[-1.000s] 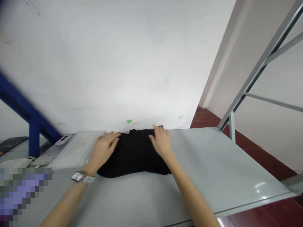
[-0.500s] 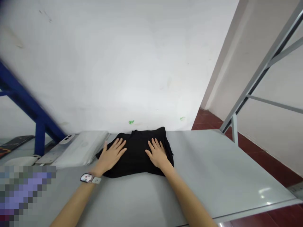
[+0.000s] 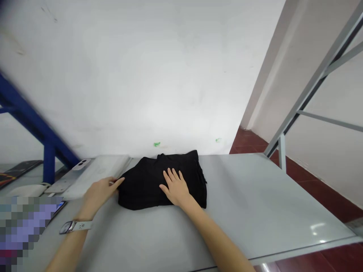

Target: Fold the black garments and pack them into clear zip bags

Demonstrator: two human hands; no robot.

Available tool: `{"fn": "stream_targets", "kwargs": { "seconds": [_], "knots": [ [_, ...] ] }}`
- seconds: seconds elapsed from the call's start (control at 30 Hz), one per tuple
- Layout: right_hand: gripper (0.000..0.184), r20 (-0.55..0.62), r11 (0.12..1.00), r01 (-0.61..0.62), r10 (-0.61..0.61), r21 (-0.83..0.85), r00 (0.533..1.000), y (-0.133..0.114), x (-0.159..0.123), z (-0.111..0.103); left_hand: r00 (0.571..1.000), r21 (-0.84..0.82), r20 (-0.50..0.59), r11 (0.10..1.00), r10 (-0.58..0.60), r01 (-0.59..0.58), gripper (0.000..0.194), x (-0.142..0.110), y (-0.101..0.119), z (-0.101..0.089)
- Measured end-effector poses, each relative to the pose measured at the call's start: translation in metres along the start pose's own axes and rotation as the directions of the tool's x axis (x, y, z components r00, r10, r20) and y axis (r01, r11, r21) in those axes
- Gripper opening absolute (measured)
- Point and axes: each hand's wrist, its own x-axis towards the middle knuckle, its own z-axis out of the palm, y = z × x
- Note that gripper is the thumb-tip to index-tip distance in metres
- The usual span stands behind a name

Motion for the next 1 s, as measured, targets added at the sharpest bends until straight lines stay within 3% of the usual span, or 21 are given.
{"fn": "stream_targets", "kwargs": {
  "seconds": [0.17,0.3,0.37,0.47,0.57,0.63,0.7,0.83,0.9,1.0],
  "knots": [
    [0.060,-0.051,1.000,0.008,-0.007,0.012,0.999,0.000,0.000,-0.001,0.985,0.053,-0.172,0.999,0.011,-0.002,0.030,0.002,0.010,-0.007],
    [0.059,-0.266,0.992,-0.106,0.120,0.067,0.957,0.012,-0.001,-0.025,0.951,-0.080,-0.310,0.997,-0.005,-0.021,0.023,-0.004,0.051,-0.028],
    [0.057,-0.412,0.965,-0.216,0.258,0.146,0.874,0.030,-0.003,-0.042,0.917,-0.100,-0.395,0.991,0.044,-0.090,0.023,-0.010,0.083,-0.034],
    [0.053,-0.564,0.884,-0.342,0.467,0.318,0.681,0.065,-0.010,-0.064,0.862,-0.052,-0.471,0.970,0.187,-0.239,0.024,-0.022,0.137,-0.027],
    [0.055,-0.561,0.768,-0.392,0.638,0.506,0.527,0.098,-0.017,-0.072,0.794,0.008,-0.474,0.904,0.379,-0.427,0.021,-0.035,0.184,0.002],
    [0.057,-0.487,0.676,-0.413,0.731,0.611,0.477,0.112,-0.020,-0.071,0.718,0.035,-0.455,0.816,0.527,-0.577,0.022,-0.042,0.208,0.029],
    [0.059,-0.421,0.614,-0.428,0.779,0.663,0.465,0.118,-0.020,-0.069,0.663,0.008,-0.389,0.722,0.640,-0.692,0.024,-0.047,0.225,0.057],
    [0.060,-0.387,0.607,-0.424,0.776,0.672,0.497,0.116,-0.017,-0.063,0.631,-0.040,-0.289,0.650,0.720,-0.759,0.026,-0.054,0.242,0.100],
    [0.061,-0.384,0.615,-0.415,0.767,0.671,0.515,0.113,-0.015,-0.062,0.620,-0.040,-0.265,0.634,0.738,-0.772,0.023,-0.058,0.243,0.110],
    [0.060,-0.394,0.627,-0.397,0.753,0.670,0.527,0.111,-0.014,-0.062,0.594,-0.071,-0.269,0.599,0.758,-0.797,0.027,-0.062,0.233,0.108]
  ]
}}
